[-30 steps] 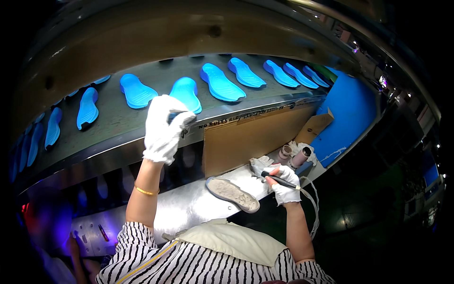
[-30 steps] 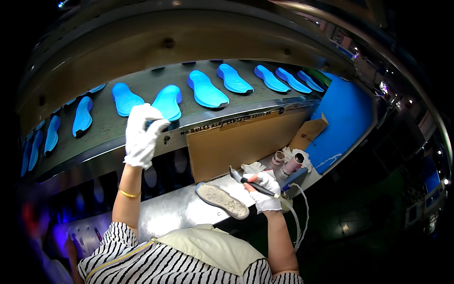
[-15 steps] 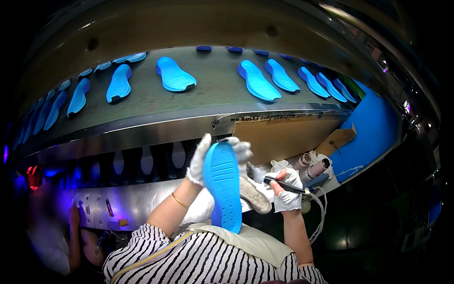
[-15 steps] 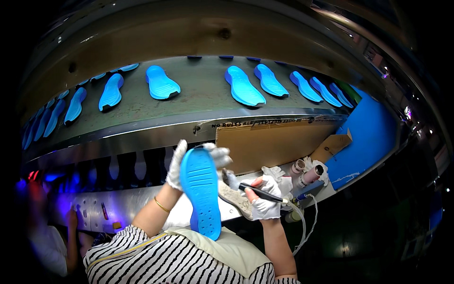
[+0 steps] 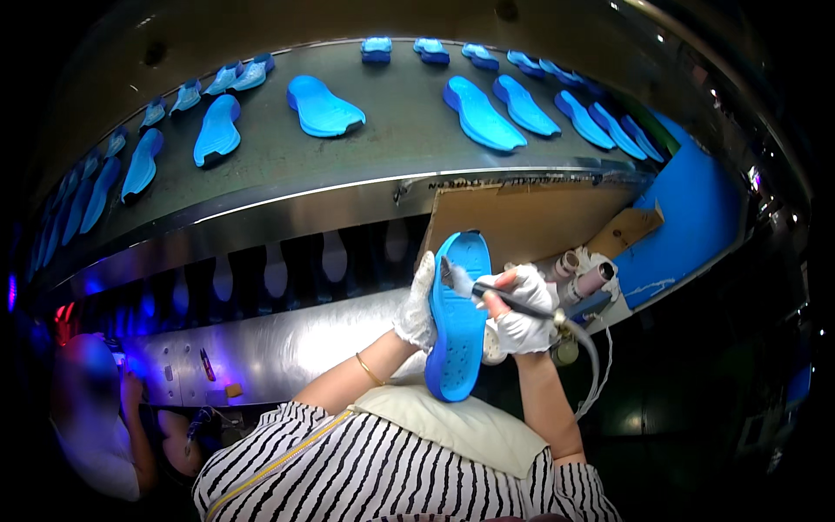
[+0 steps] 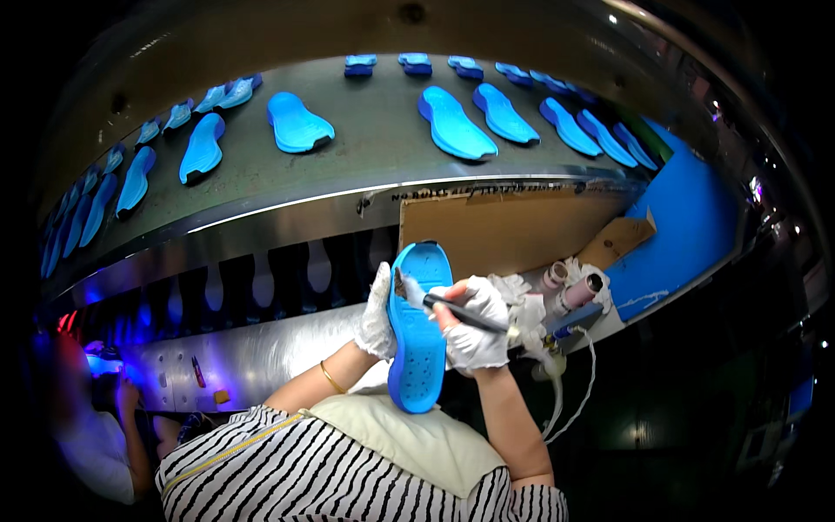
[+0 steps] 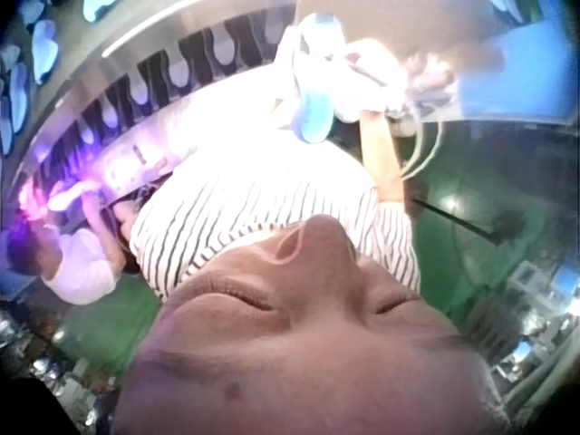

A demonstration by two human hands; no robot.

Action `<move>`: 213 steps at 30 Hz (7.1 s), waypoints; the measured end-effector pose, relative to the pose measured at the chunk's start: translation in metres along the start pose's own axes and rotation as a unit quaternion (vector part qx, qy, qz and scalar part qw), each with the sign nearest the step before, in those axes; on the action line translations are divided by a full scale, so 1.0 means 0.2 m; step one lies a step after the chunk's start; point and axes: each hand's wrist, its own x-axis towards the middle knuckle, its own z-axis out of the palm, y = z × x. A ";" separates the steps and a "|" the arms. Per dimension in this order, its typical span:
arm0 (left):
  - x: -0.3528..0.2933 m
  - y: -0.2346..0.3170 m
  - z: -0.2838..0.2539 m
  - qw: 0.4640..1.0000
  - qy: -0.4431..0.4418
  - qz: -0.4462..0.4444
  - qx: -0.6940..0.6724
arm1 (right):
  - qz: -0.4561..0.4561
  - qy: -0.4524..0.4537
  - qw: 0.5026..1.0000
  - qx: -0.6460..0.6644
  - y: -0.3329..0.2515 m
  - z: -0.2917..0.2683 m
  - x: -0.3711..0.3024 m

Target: The person applies glue to the inner surface of blue shoe soles using a brush tool, handling the soles one at a time and placing some back onto the conveyor belt.

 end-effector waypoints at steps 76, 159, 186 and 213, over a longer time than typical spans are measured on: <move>0.17 0.22 0.12 0.847 0.067 -0.198 0.489 | 0.005 -0.162 0.972 -0.170 0.04 -0.14 -0.20; -0.05 -0.01 0.06 0.987 -0.148 0.032 -0.051 | -0.004 -0.077 0.995 -0.064 0.04 -0.06 -0.39; 0.07 0.14 0.10 0.939 0.071 -0.188 0.280 | 0.020 -0.239 0.944 -0.228 -0.05 -0.07 -0.26; 0.08 0.11 0.10 0.964 -0.013 -0.221 0.148 | 0.102 -0.142 0.955 -0.238 -0.24 -0.31 -0.22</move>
